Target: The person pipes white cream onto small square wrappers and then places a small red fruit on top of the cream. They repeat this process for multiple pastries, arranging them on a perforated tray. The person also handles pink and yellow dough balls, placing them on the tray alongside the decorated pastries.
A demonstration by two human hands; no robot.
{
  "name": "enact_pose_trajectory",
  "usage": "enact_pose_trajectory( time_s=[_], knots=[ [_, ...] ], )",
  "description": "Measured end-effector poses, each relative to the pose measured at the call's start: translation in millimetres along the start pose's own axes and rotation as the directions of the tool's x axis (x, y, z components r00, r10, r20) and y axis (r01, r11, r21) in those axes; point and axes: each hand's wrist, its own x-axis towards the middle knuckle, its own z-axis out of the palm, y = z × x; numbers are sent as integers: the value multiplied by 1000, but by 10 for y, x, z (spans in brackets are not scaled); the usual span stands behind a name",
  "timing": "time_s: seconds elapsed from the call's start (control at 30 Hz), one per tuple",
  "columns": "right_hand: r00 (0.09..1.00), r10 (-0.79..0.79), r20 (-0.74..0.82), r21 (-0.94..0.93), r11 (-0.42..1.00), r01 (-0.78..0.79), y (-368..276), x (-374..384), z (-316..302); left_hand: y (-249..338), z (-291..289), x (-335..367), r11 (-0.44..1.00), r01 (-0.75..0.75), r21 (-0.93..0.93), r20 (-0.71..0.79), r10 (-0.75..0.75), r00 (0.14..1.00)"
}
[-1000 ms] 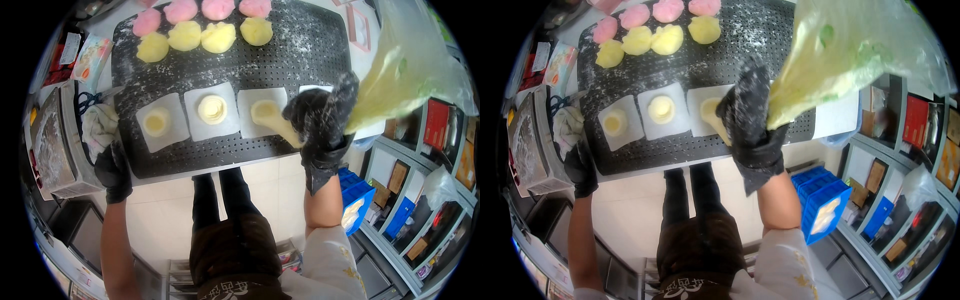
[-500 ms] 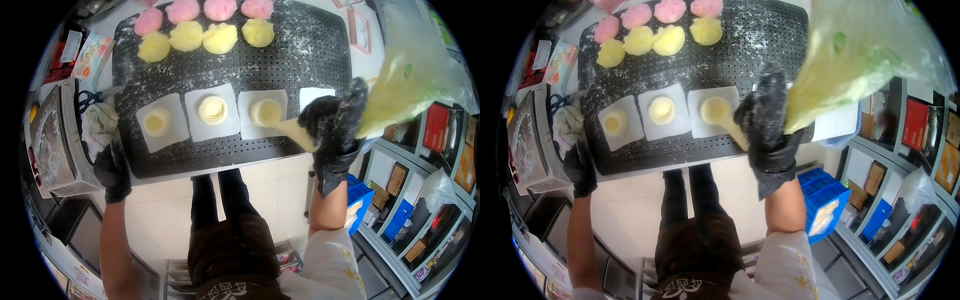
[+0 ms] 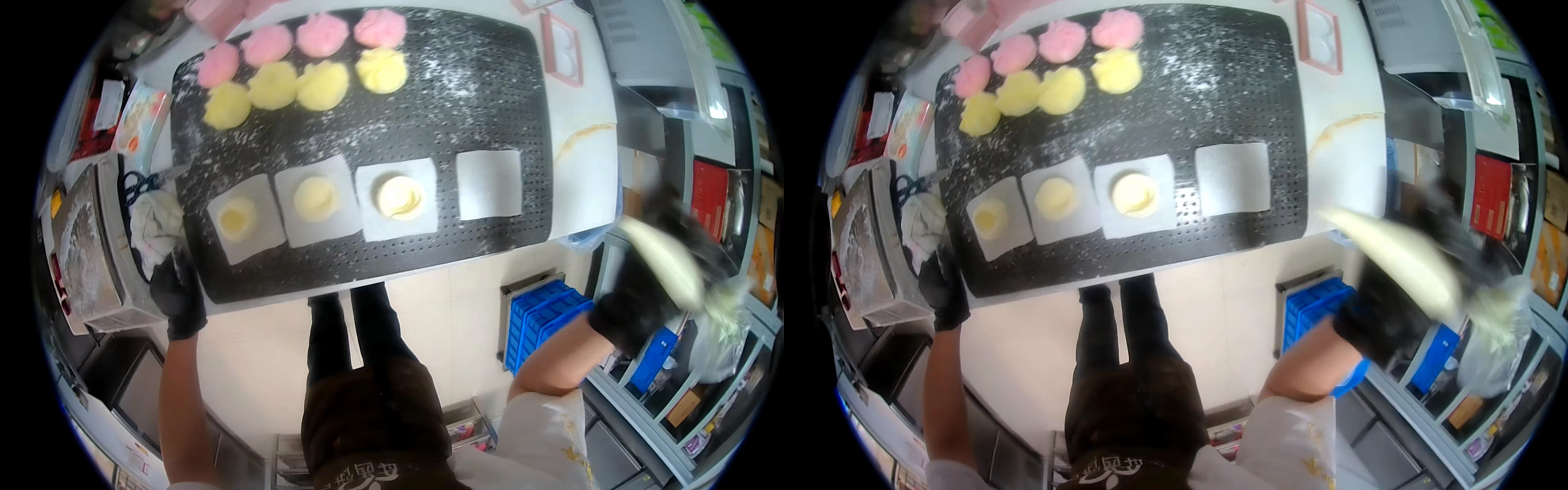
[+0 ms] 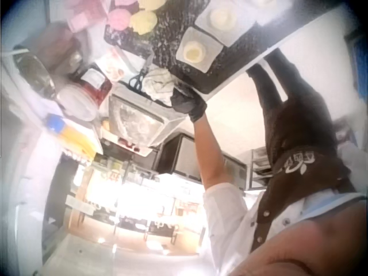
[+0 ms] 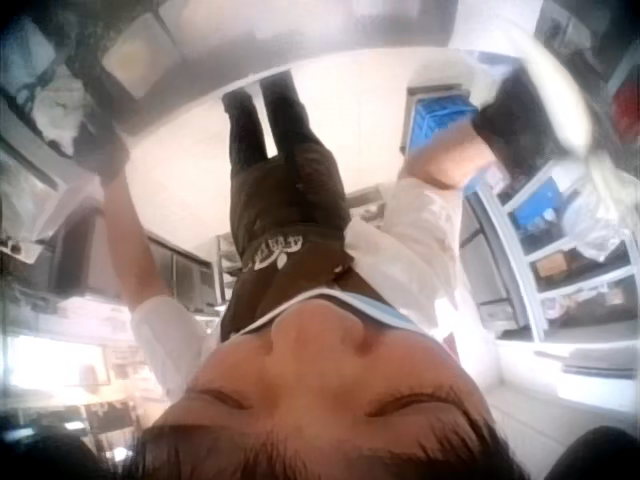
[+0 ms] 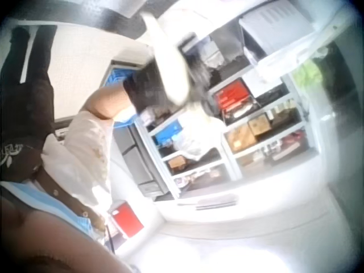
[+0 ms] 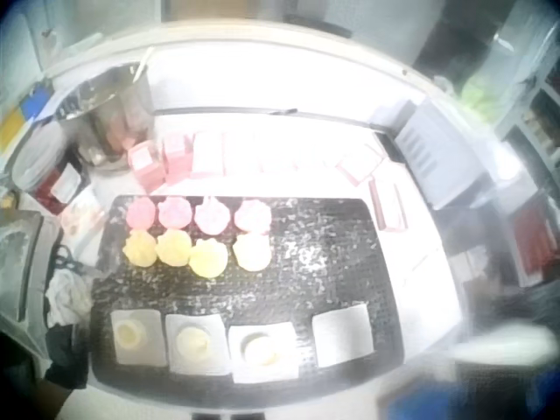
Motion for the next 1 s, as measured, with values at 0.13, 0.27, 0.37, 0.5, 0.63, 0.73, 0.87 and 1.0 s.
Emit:
enact_pose_trajectory(
  time_s=[0.13, 0.27, 0.37, 0.5, 0.63, 0.73, 0.87, 1.0],
  knots=[
    [957, 7, 291, 806, -541, -241, -518, -121, 336, -206, 113, -104, 997, 66, -45, 95, -61, 994],
    [942, 105, 318, 913, -302, -274, -809, -115, 449, -478, 141, -253, 998, -41, 55, 74, 37, 997],
    [880, 90, 467, 794, -480, -372, -1035, -127, 567, -503, 183, -241, 996, 74, 41, 155, -80, 985],
    [800, 164, 577, 790, -359, -497, -1084, -115, 622, -609, 203, -249, 960, -175, 217, 133, 149, 980],
    [888, 104, 447, 839, -394, -376, -1041, -169, 714, -674, 192, -284, 932, -240, 272, 121, 214, 969],
    [895, 7, 445, 781, -493, -385, -962, -183, 764, -706, 204, -314, 972, -134, 192, 137, 109, 985],
    [776, 25, 630, 718, -398, -570, -1087, -166, 598, -698, 223, -334, 979, -116, 165, 132, 95, 987],
    [868, 73, 491, 827, -351, -438, -1110, -128, 680, -780, 243, -348, 967, -170, 192, 142, 144, 979]
  ],
)
